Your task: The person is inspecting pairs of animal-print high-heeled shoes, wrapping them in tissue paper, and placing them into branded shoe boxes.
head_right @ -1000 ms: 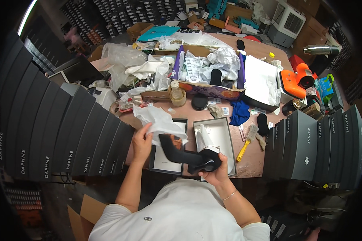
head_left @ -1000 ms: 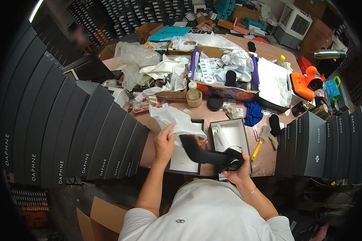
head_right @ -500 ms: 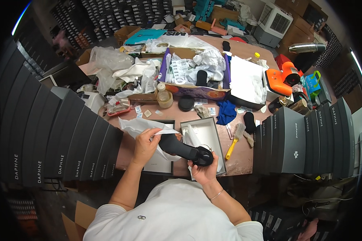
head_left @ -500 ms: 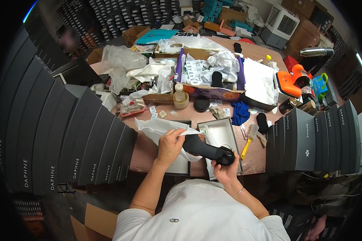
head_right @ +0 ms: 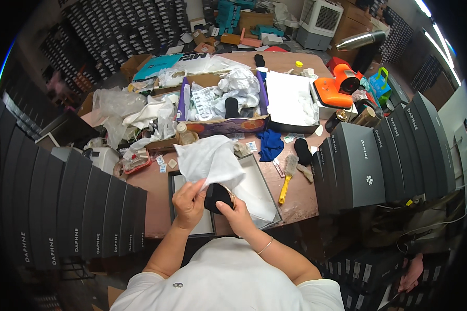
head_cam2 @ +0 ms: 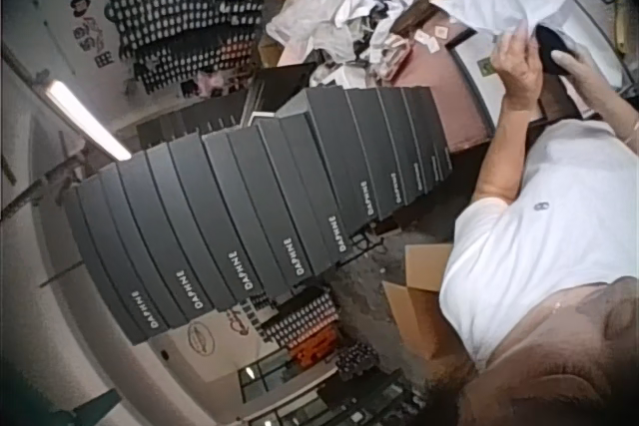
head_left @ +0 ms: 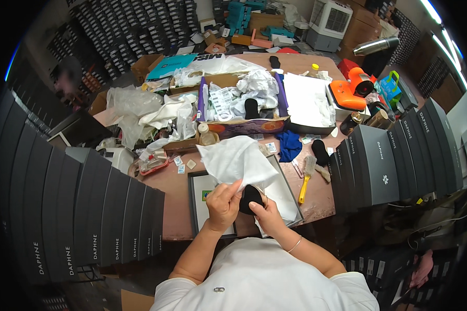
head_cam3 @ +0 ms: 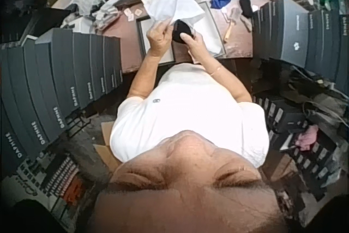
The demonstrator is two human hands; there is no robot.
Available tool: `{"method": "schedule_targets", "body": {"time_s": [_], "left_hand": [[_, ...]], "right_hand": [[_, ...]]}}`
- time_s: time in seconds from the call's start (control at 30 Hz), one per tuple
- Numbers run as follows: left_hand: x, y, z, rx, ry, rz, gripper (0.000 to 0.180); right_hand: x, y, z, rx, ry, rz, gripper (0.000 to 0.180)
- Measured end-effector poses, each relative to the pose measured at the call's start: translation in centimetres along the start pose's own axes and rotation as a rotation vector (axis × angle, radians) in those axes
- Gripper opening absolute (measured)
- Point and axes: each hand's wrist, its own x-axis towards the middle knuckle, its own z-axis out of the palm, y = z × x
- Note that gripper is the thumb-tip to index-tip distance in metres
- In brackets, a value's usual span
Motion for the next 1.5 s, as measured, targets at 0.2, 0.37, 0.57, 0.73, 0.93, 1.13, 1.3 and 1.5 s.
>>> {"method": "schedule_targets", "body": {"time_s": [0.2, 0.37, 0.57, 0.73, 0.93, 1.13, 1.3, 1.5], "left_hand": [[-1.7, 0.5, 0.9, -0.150, -0.133, 0.054, 0.031], [-2.7, 0.6, 1.4, -0.194, -0.086, 0.039, 0.029], [-3.6, 1.8, 1.4, -0.213, -0.122, 0.071, 0.027], [-2.3, 4.3, 2.8, -0.344, -0.106, 0.149, 0.033], [-5.8, 5.6, 2.5, -0.471, -0.355, 0.258, 0.037], [-8.1, 5.7, 1.8, -0.432, -0.755, 0.158, 0.055], [-7.5, 2.1, 0.1, -0.996, -0.251, -0.938, 0.091], [-11.0, -2.9, -0.7, -1.044, 0.183, -1.233, 0.072]], "right_hand": [[0.3, -1.7, -0.2, 0.548, -0.022, 0.024, 0.039], [0.7, -0.3, -2.7, -0.059, 0.086, -0.095, 0.045], [0.2, -1.7, -3.3, 0.759, 0.136, 0.024, 0.048], [1.7, 3.8, -7.4, -0.860, 0.058, -0.265, 0.047], [-0.9, 0.4, -5.6, 0.377, 0.002, -0.136, 0.042], [-0.2, -1.7, -5.5, -1.034, 0.146, -0.515, 0.038], [0.0, 1.0, -3.0, -1.201, 0.112, -0.530, 0.042], [-1.0, 2.1, 0.1, -1.282, -0.396, -0.178, 0.046]]}}
